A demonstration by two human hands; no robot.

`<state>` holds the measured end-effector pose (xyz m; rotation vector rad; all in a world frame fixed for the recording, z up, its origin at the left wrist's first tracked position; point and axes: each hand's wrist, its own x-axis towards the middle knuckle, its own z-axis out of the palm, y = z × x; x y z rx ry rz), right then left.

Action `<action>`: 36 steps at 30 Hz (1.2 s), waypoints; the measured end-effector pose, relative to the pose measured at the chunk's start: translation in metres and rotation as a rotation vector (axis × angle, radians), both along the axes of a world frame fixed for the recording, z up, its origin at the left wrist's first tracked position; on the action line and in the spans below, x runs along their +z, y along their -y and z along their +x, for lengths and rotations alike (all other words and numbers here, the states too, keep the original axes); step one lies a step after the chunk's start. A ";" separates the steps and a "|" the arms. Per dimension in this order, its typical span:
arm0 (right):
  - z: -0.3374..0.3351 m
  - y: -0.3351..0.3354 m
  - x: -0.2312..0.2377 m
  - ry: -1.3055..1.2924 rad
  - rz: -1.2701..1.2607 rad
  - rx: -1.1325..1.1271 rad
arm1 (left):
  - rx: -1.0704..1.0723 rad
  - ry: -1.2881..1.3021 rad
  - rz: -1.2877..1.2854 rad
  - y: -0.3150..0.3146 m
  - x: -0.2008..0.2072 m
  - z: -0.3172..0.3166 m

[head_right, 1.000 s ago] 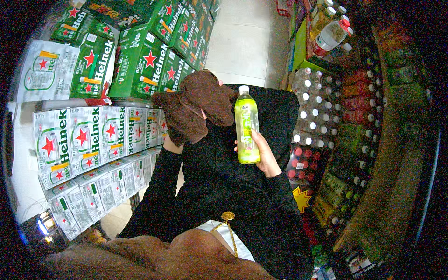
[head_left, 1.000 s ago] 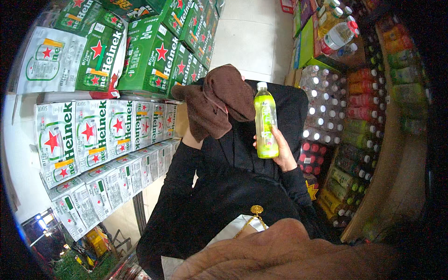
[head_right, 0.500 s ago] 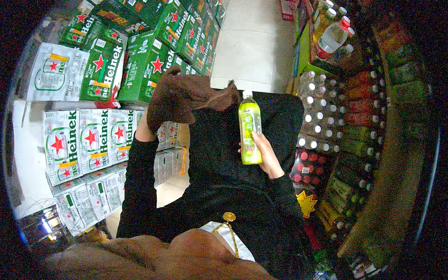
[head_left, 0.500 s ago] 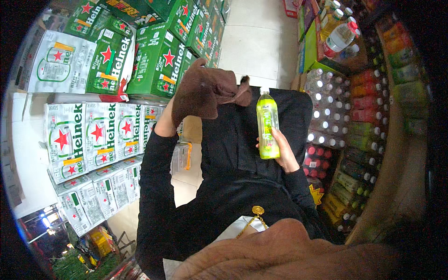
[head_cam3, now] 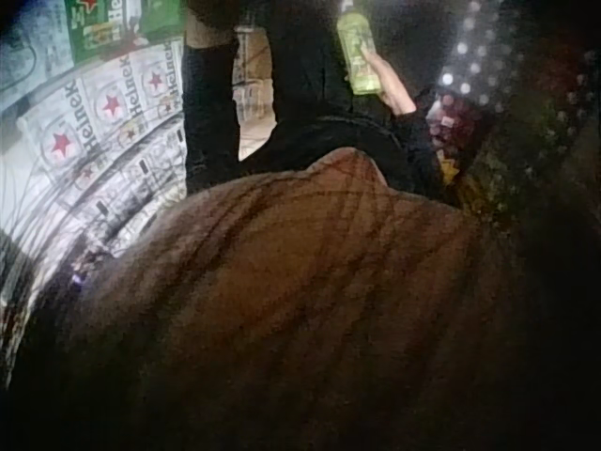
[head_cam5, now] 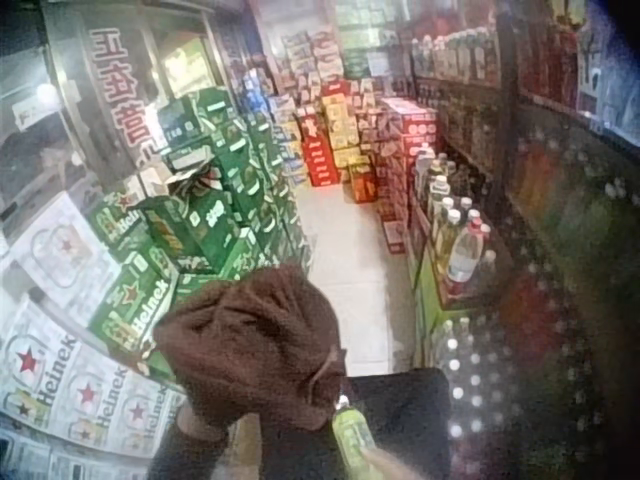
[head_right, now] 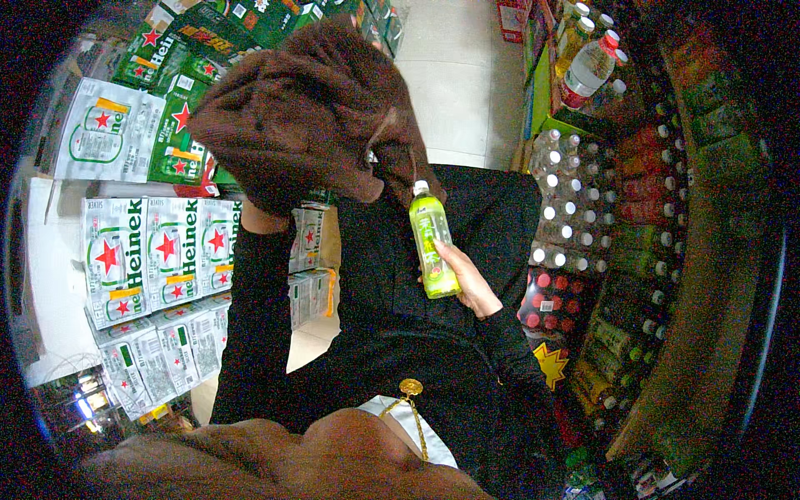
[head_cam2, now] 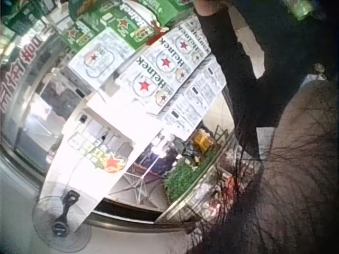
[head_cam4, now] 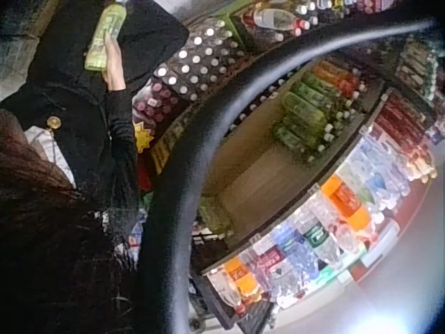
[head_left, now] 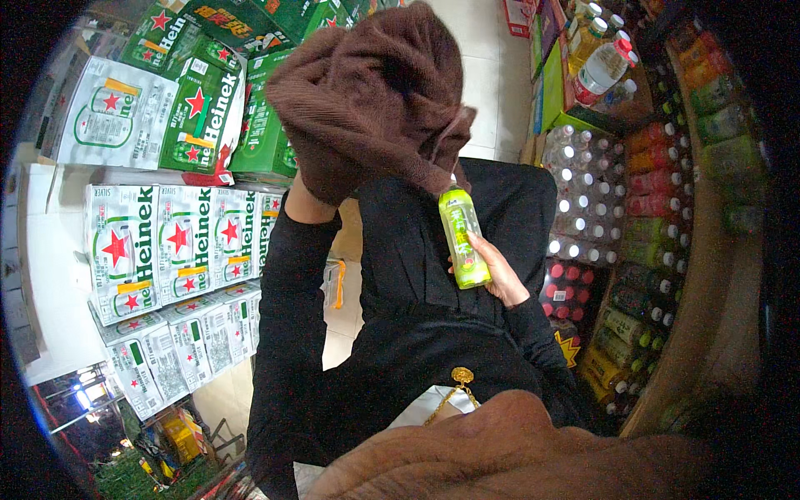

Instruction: The person wipes a yellow-labeled plastic bottle with a brown cloth, repeatedly rotating and rubbing the bottle. After wiping, the person places the bottle into a glass-door refrigerator.

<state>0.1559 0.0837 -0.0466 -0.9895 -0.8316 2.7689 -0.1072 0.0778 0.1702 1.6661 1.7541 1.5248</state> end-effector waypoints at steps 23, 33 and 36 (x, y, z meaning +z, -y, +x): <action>-0.022 -0.060 0.036 -0.220 0.138 -0.140 | 0.115 1.317 -0.275 0.122 -0.153 -0.001; -0.009 -0.035 0.036 -0.106 0.150 0.025 | -0.123 1.482 -0.099 0.093 -0.201 -0.041; 0.004 -0.029 0.025 -0.233 -0.059 -0.002 | -0.135 1.587 -0.098 0.102 -0.208 -0.035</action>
